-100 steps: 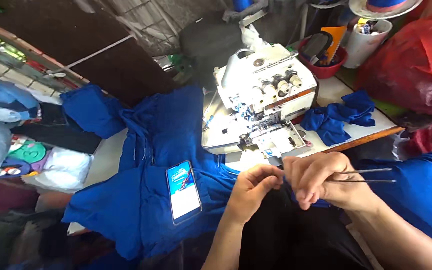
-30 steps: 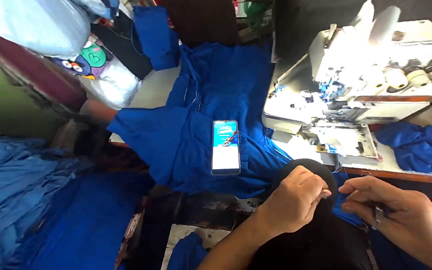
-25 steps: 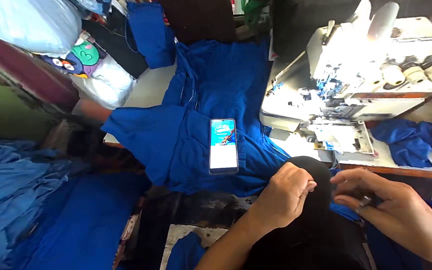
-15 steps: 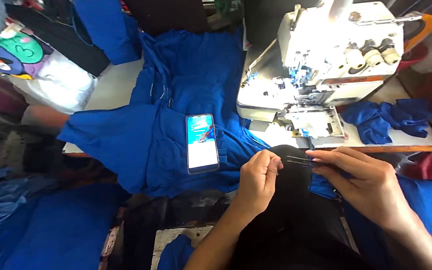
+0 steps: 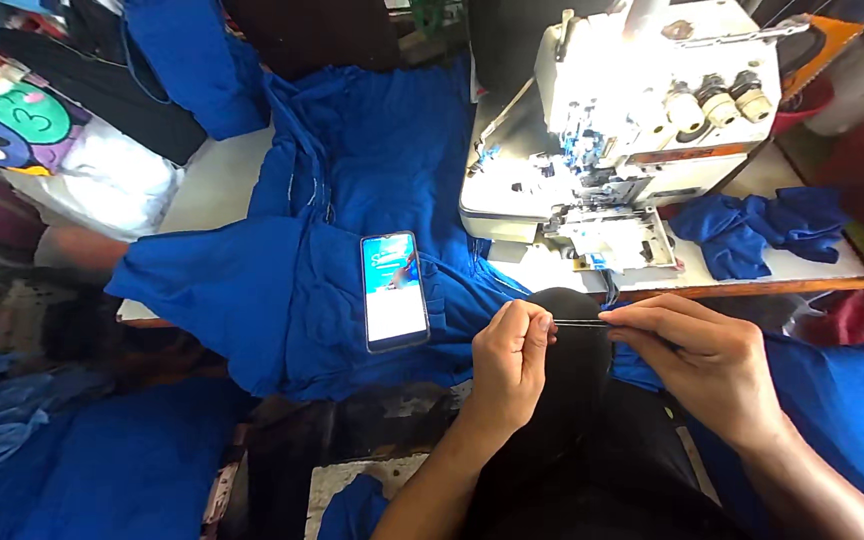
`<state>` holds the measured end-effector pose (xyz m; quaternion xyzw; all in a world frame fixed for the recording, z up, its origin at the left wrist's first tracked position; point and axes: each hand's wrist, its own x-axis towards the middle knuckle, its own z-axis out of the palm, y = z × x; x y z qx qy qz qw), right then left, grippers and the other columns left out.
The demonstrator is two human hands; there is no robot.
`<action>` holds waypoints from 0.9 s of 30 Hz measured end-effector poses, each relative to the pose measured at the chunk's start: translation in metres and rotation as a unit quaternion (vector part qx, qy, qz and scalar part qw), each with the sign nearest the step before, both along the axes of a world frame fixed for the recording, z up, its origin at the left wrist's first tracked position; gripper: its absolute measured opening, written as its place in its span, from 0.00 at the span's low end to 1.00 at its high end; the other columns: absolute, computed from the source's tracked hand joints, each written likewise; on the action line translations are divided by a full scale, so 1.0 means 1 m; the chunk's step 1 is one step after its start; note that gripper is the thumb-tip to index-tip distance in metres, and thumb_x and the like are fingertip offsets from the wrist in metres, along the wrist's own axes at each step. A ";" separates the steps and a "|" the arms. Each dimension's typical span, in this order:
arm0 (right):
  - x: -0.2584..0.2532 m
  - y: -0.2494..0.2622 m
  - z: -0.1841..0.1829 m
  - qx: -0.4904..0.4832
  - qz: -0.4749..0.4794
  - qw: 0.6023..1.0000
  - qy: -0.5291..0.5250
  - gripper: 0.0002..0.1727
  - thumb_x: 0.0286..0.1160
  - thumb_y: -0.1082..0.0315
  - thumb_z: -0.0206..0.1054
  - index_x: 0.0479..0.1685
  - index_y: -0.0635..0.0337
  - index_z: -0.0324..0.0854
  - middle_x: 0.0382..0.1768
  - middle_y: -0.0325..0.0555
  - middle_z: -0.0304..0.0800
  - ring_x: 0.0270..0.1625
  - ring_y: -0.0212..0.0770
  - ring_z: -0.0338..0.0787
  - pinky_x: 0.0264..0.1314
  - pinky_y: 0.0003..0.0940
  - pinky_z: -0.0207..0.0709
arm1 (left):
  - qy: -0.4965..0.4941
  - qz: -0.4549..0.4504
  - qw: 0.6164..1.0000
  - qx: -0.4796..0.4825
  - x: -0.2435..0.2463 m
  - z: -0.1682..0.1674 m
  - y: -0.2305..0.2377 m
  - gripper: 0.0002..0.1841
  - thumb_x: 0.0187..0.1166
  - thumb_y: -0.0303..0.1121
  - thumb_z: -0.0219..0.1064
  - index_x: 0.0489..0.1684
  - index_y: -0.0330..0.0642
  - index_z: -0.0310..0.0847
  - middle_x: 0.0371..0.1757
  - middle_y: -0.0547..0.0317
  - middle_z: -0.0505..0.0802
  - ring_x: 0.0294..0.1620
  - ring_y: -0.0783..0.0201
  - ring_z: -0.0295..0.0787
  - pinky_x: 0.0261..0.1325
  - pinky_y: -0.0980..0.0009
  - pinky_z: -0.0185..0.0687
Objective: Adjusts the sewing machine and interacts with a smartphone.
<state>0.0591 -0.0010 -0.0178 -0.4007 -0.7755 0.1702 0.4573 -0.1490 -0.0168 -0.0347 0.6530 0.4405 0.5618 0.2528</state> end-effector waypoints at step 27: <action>0.023 0.119 -0.020 0.123 -0.252 0.960 -0.017 0.06 0.71 0.67 0.74 0.39 0.48 0.97 0.34 0.37 0.94 0.48 0.48 0.84 0.61 0.59 0.61 | 0.318 0.056 0.945 0.057 0.020 -0.026 -0.021 0.18 0.85 0.57 0.55 0.60 0.68 0.86 0.63 0.63 0.82 0.81 0.57 0.64 0.79 0.56 0.57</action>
